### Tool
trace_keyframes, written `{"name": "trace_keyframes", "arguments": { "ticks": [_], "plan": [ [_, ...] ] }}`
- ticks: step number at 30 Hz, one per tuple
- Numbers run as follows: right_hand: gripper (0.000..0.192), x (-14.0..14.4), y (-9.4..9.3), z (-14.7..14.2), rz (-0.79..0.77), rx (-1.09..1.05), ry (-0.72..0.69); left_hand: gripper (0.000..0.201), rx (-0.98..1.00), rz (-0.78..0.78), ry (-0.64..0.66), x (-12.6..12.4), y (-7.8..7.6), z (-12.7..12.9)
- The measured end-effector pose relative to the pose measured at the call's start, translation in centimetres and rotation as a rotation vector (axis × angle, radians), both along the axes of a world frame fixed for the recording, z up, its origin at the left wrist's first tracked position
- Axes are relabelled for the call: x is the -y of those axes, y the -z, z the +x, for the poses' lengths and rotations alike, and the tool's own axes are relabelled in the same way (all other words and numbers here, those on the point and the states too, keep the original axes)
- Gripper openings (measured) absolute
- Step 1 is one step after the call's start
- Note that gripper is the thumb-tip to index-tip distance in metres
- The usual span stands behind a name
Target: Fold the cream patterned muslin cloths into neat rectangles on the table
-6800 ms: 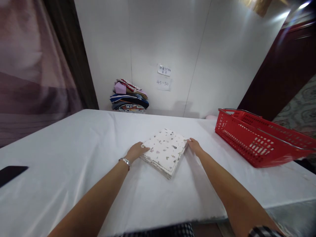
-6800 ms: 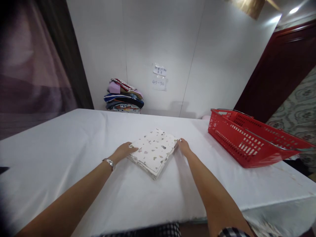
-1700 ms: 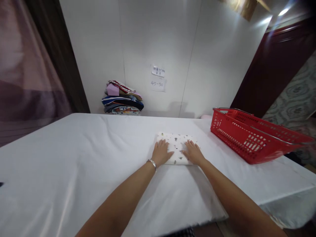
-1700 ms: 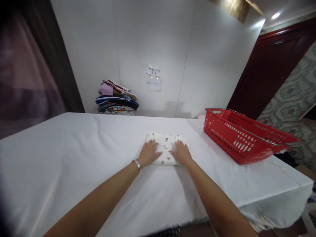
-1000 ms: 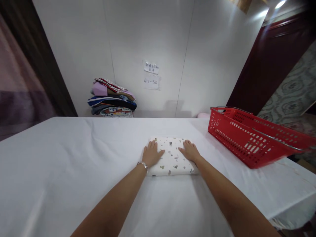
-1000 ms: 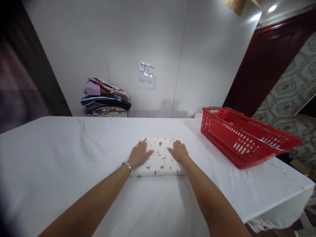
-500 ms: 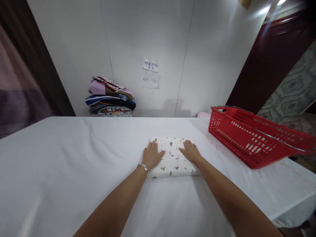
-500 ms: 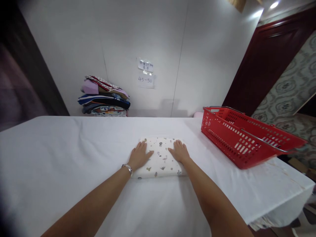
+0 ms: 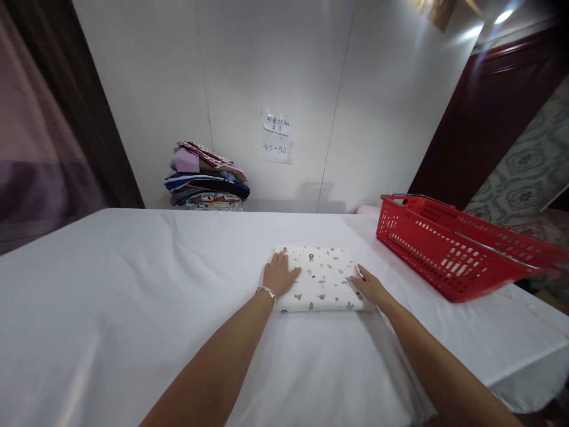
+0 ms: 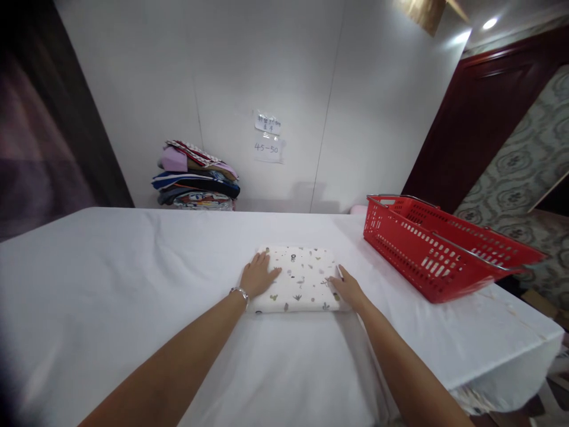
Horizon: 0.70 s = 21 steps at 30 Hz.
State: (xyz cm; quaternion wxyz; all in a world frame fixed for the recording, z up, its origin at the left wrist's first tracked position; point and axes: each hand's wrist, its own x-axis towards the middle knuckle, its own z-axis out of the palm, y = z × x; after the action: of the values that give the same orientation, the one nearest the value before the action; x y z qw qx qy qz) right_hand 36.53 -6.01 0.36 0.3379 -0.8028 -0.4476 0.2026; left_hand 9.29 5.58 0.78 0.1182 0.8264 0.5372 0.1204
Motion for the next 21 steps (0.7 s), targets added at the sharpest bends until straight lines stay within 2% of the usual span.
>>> {"name": "trace_keyframes", "arguments": {
  "ticks": [5,9,13,18,21],
  "plan": [
    [0.074,4.5,1.0,-0.6,0.025,-0.028,0.041,0.064,0.018,0.022,0.016,0.1,-0.2,-0.2],
    [0.069,5.7,0.8,-1.9,-0.024,0.102,0.001,0.058,0.002,0.041,0.014,0.7,-0.4,-0.4],
    [0.062,4.7,0.7,-2.4,0.012,0.184,-0.047,0.056,-0.016,0.061,-0.019,2.6,-0.3,-1.1],
    [0.062,1.1,0.0,-1.3,0.104,0.095,-0.099,0.061,-0.026,0.001,-0.088,6.5,-0.6,-2.2],
    [0.066,-0.5,-0.4,-0.8,0.135,0.070,-0.081,0.066,-0.024,-0.036,-0.083,8.2,-1.1,-3.1]
  ]
}}
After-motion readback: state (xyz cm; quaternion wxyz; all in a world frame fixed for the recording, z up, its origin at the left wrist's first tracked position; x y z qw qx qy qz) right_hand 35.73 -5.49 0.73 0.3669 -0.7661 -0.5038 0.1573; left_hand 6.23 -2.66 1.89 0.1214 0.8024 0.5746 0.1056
